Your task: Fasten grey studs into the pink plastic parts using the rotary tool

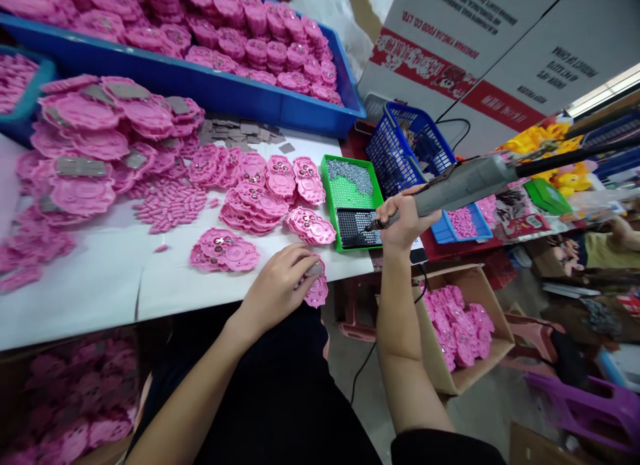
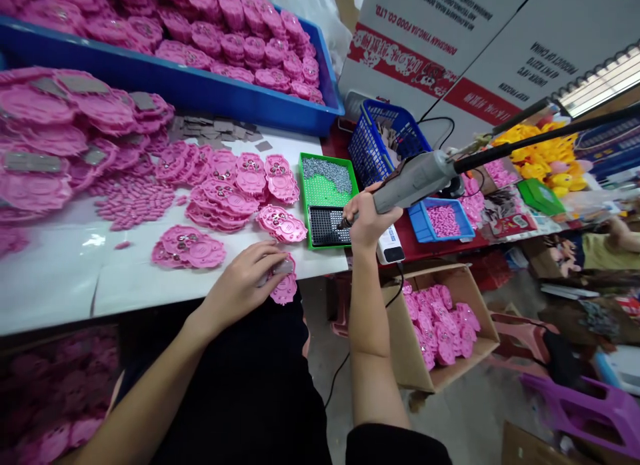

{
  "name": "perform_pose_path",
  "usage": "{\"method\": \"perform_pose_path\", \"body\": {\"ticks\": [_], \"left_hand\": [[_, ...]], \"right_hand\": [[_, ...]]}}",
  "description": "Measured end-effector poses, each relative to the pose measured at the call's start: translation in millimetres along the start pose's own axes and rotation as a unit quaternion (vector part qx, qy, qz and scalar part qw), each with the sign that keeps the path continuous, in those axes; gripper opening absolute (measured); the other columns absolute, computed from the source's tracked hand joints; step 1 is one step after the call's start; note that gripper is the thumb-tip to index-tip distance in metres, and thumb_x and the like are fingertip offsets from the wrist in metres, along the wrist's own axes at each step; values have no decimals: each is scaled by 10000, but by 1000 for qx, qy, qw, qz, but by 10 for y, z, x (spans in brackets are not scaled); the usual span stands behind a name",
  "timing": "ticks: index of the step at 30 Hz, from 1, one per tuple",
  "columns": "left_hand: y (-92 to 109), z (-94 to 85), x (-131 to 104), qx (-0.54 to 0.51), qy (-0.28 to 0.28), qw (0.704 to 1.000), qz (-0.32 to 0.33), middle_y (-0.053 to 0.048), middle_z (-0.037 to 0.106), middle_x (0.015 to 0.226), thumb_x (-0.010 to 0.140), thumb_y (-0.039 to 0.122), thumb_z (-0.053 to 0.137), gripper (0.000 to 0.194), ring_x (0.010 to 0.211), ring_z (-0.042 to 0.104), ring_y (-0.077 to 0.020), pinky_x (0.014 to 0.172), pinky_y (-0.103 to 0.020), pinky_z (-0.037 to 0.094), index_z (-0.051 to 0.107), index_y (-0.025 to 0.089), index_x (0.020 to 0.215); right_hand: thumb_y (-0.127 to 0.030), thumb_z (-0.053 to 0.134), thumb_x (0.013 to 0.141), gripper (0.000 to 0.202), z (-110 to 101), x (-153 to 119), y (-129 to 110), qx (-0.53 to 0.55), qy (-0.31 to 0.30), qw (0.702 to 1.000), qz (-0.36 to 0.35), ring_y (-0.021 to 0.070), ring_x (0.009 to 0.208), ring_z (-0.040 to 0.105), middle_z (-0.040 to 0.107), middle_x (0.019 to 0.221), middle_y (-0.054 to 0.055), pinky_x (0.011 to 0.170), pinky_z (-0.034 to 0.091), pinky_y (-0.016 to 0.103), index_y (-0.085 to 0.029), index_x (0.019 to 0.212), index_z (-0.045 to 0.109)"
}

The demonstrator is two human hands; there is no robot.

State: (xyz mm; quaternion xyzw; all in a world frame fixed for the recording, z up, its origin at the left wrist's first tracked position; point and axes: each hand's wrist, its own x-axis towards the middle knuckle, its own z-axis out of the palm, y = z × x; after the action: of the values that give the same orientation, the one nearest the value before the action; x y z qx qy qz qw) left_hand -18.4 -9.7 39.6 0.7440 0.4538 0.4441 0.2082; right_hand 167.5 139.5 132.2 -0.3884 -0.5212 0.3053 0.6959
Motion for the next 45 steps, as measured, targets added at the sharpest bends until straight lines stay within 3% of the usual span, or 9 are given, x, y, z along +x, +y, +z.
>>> {"method": "perform_pose_path", "body": {"ticks": [4,7,11,13,15,22,28,39,45], "left_hand": [[-16,-11,-14,5,8,1000,-14,-126,712,1265,1001,270,664,308,1252,651,-301,1048,-524,568,632,213,1303],[-21,-15,-22,-3,3,1000,-22,-119,718,1277,1008,287,659,333,1258,654,-296,1070,-519,553,622,217,1332],[-32,-19,-18,-25,-7,999,-44,-108,719,1288,992,305,689,411,1260,649,-297,1089,-520,534,588,229,1383],[-31,-26,-5,-38,-14,998,-53,-114,708,1299,983,296,701,424,1256,644,-297,1094,-519,525,581,228,1384],[-21,-35,14,-51,-15,997,-60,-120,699,1280,977,276,705,386,1230,645,-292,1080,-507,526,597,219,1343],[18,-55,66,-68,1,995,-78,-103,692,1164,975,239,695,305,1119,652,-268,996,-462,548,601,217,1264],[15,-55,68,-67,6,995,-74,-103,696,1155,974,233,702,341,1089,654,-262,983,-459,550,589,201,1294],[31,-75,95,-84,-3,993,-85,-96,689,1133,969,193,686,288,1074,657,-260,964,-449,562,591,206,1241],[29,-95,86,-75,-14,992,-96,-71,676,1082,960,201,684,273,1017,653,-245,898,-418,563,587,208,1215]], "right_hand": [[-171,600,695,167,15,23,-82,26,17,999,-12,98,307,329,402,428,-129,325,313,250,-249,838,568],[-181,593,718,147,106,-112,-286,60,4,998,-21,87,306,311,362,436,-135,326,325,235,-251,842,556],[-167,633,773,170,309,-515,-567,129,-123,984,6,81,304,333,421,455,-136,338,364,235,-254,905,570],[-176,663,804,184,399,-709,-608,152,-196,967,51,78,309,356,462,470,-138,353,374,235,-265,927,558],[-197,685,821,197,466,-836,-572,155,-227,958,84,72,308,358,471,476,-144,360,371,231,-270,922,532],[-286,715,815,237,535,-863,-340,116,-207,966,106,66,293,329,439,454,-149,335,343,227,-266,892,492],[-260,681,812,196,524,-854,-335,98,-204,967,117,74,298,328,380,454,-153,342,334,240,-277,939,532],[-274,717,816,233,554,-841,-322,113,-212,965,108,74,295,329,429,471,-145,338,339,233,-275,888,496],[-398,822,775,356,598,-841,-316,97,-234,955,155,73,293,325,411,457,-145,326,331,242,-268,902,516]]}}
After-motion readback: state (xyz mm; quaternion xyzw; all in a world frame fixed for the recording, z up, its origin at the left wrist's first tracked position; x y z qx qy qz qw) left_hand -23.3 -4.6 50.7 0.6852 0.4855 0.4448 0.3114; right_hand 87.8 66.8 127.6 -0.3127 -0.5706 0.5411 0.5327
